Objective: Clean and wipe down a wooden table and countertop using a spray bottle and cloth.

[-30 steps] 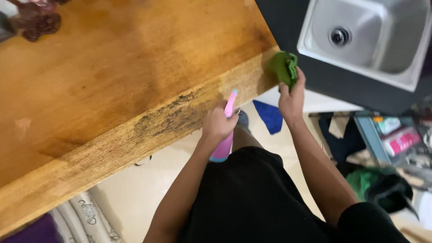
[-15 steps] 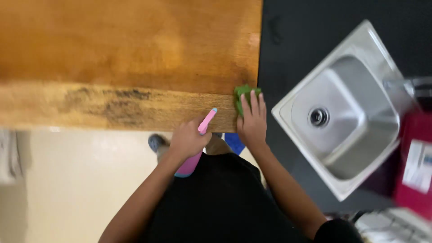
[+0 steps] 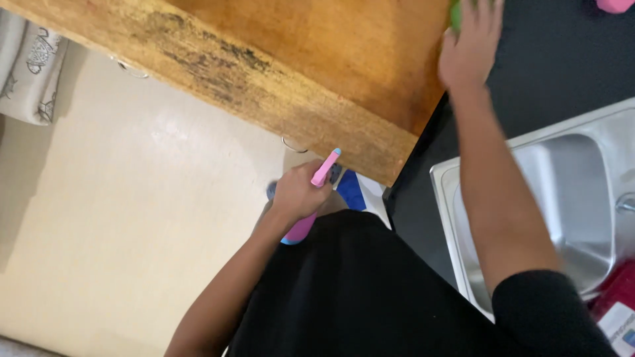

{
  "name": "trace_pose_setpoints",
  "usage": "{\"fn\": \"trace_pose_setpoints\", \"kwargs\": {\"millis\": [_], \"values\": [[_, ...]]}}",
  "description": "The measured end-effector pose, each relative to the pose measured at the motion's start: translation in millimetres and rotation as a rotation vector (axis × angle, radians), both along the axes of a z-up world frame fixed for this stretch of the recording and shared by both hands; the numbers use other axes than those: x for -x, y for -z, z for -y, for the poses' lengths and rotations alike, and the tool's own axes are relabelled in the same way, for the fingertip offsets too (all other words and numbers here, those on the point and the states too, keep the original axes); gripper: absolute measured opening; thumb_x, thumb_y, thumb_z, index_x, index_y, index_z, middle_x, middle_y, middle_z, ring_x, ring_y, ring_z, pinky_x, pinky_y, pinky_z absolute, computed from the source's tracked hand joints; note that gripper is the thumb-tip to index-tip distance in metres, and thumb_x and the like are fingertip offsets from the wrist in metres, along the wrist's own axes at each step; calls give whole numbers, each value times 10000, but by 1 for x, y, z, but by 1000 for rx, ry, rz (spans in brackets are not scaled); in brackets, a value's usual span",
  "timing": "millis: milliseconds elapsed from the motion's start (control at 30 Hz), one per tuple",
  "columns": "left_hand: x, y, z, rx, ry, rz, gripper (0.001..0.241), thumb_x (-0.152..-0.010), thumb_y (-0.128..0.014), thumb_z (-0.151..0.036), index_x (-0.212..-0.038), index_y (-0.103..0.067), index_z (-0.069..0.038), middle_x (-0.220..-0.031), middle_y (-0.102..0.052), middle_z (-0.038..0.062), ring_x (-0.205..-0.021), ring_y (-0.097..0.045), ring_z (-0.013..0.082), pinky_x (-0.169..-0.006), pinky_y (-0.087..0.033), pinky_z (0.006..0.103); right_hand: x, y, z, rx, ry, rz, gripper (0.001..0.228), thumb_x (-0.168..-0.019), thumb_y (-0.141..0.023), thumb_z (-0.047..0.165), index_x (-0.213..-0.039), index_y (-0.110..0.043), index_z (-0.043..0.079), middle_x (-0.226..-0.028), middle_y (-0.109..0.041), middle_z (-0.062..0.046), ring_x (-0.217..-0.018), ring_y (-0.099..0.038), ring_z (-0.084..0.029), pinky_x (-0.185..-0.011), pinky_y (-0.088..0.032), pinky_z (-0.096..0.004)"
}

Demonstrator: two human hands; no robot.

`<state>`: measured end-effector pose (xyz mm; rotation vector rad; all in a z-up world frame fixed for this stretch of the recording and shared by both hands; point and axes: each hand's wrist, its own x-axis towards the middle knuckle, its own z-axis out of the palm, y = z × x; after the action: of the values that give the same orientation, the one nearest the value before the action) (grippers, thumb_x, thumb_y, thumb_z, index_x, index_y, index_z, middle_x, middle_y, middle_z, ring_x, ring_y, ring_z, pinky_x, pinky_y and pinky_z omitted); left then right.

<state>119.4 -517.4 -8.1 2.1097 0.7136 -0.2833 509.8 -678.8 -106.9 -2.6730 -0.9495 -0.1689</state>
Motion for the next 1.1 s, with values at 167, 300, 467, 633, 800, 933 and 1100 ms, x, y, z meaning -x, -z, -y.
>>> {"fn": "trace_pose_setpoints", "kwargs": {"millis": [167, 300, 467, 633, 800, 933, 1100], "values": [[13, -2, 6, 33, -35, 201, 352, -769, -677, -255, -1100, -705, -139, -988, -740, 166, -918, -690, 416, -795, -543, 523, 175, -35, 19, -174, -76, 40, 537, -1000, -702, 93, -1522, -576, 63, -1624, -441, -200, -1536, -312, -467, -1286, -258, -544], [32, 11, 13, 12, -27, 252, 342, -783, -719, -262, -1099, -699, -131, -1009, -739, 150, -941, -693, 403, -820, -544, 511, 293, -52, 29, -256, -26, 44, 498, -946, -709, 60, -1439, -648, 88, -1556, -530, -156, -1491, -408, -439, -1230, -354, -527], [77, 6, 16, 71, 14, 306, 363, -805, -714, -237, -1151, -692, -130, -1055, -746, 142, -975, -700, 386, -843, -555, 480, 340, -56, 32, -268, 63, -44, 534, -888, -679, 23, -1408, -677, 143, -1537, -567, -102, -1479, -452, -413, -1182, -441, -464], [102, 0, 20, 117, -13, 288, 449, -793, -717, -228, -1231, -684, -134, -1076, -752, 143, -987, -705, 373, -848, -561, 450, 332, -67, 10, -306, 92, -19, 535, -904, -678, 51, -1428, -672, 158, -1563, -559, -80, -1503, -439, -399, -1200, -455, -452], [81, -21, 13, 144, 9, 298, 442, -805, -728, -207, -1234, -671, -117, -1002, -741, 134, -890, -723, 352, -778, -574, 430, 277, -73, -28, -241, -226, -183, 417, -966, -720, 214, -1379, -668, 211, -1520, -583, -70, -1474, -470, -378, -1157, -451, -447], [35, -42, 0, 160, -24, 278, 401, -822, -732, -195, -1212, -674, -121, -935, -729, 119, -809, -729, 327, -720, -581, 409, 165, -41, -38, -240, -204, -73, 474, -973, -718, 207, -1439, -644, 165, -1555, -539, -116, -1488, -436, -394, -1249, -373, -503], [-19, -66, -25, 226, -108, 243, 446, -775, -724, -143, -1214, -667, -89, -915, -725, 104, -729, -726, 262, -674, -586, 358, -13, -9, -50, -249, -13, 67, 413, -1076, -651, 158, -1481, -628, 82, -1576, -502, -200, -1450, -429, -423, -1138, -401, -540]]}}
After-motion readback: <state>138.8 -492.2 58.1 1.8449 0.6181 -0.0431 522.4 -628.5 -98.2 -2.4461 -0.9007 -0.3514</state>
